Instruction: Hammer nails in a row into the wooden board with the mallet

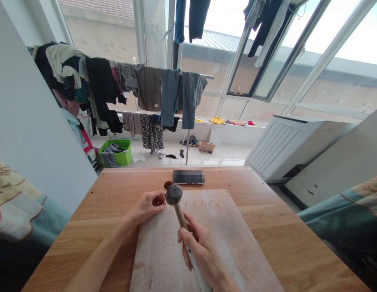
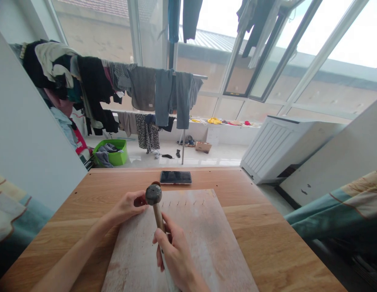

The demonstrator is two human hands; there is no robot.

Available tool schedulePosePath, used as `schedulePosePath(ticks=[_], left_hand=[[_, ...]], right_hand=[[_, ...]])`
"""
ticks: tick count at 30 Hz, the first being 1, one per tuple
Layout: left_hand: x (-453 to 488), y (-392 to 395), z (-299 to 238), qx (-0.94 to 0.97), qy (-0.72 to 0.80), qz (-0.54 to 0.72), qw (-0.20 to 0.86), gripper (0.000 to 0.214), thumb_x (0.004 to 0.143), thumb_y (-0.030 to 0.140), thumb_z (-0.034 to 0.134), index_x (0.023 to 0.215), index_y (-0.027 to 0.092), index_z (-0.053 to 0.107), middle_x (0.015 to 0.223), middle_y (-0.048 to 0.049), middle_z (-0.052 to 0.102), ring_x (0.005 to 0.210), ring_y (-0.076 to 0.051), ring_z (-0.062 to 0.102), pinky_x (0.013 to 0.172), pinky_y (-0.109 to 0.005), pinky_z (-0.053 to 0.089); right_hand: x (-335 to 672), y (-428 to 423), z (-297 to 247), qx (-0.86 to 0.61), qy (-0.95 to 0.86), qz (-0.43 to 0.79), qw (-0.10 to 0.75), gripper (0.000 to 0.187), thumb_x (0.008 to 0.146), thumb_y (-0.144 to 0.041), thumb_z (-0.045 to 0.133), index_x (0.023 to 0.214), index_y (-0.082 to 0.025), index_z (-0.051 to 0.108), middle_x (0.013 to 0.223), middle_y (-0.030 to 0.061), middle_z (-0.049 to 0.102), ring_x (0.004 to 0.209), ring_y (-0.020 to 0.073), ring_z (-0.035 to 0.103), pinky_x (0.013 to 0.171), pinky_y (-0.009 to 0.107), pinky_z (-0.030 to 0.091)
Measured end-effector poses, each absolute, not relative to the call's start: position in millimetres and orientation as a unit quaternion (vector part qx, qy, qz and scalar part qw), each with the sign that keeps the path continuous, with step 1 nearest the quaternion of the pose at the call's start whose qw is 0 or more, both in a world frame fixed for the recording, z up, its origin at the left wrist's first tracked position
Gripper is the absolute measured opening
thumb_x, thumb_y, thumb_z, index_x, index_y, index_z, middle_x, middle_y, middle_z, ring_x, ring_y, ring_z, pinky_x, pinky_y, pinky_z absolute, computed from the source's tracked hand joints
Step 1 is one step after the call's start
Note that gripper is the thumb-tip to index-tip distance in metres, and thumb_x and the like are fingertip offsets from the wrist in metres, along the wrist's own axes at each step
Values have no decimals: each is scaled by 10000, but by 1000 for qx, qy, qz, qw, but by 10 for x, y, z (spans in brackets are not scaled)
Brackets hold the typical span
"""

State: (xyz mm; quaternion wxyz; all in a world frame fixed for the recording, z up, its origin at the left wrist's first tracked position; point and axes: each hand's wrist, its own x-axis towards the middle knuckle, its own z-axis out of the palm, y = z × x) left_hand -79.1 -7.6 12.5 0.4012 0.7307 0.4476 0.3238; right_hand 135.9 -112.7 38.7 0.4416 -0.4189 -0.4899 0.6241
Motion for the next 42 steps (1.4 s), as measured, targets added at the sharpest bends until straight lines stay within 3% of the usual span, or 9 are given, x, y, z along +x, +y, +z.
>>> schedulePosePath(ticks=[4, 12, 25, 34, 38, 42], left_hand=[[-799, -80, 107, 730, 444, 331, 401, 108, 776, 206, 618, 838, 140, 678, 745, -7, 642, 687, -141, 556, 660, -248, 445], [-810, -83, 105, 728, 435, 342, 405, 173, 769, 169, 621, 921, 152, 705, 751, 4, 659, 692, -139, 580, 672, -250, 464], [-806, -78, 91, 725, 453, 331, 401, 159, 780, 229, 630, 900, 148, 694, 800, -11, 686, 739, -166, 599, 687, -256, 470], [-816, -51, 38, 731, 442, 344, 389, 151, 728, 151, 596, 857, 138, 673, 799, -10, 660, 733, -157, 574, 672, -246, 441], [-817, -56, 35, 728, 438, 334, 407, 240, 766, 217, 639, 990, 148, 690, 808, -6, 672, 730, -154, 586, 683, -258, 470], [-828, -72, 25, 717, 452, 327, 418, 397, 754, 330, 727, 1110, 169, 656, 877, -20, 700, 717, -152, 603, 690, -282, 522]], right_hand=[[1259, -1103, 414, -434, -488, 614, 444, 562, 895, -480, 618, 1350, -153, 588, 743, -38, 579, 315, 25, 455, 284, 139, 322], [1241, -1086, 374, -431, -480, 611, 458, 507, 902, -464, 613, 1318, -174, 619, 738, -47, 565, 310, 17, 437, 282, 136, 325], [1217, -1121, 359, -429, -497, 609, 445, 503, 921, -467, 592, 1332, -178, 611, 752, -42, 577, 313, 21, 456, 282, 138, 325], [1215, -1097, 288, -430, -494, 625, 423, 497, 899, -462, 608, 1304, -175, 619, 735, -53, 570, 299, 28, 456, 272, 147, 307], [1276, -1164, 280, -425, -449, 657, 430, 578, 845, -481, 687, 1314, -163, 575, 740, -57, 568, 304, 26, 437, 282, 156, 304], [1519, -1375, 183, -430, -368, 650, 507, 676, 803, -593, 740, 1292, -177, 528, 674, -52, 604, 383, 80, 499, 351, 185, 358]])
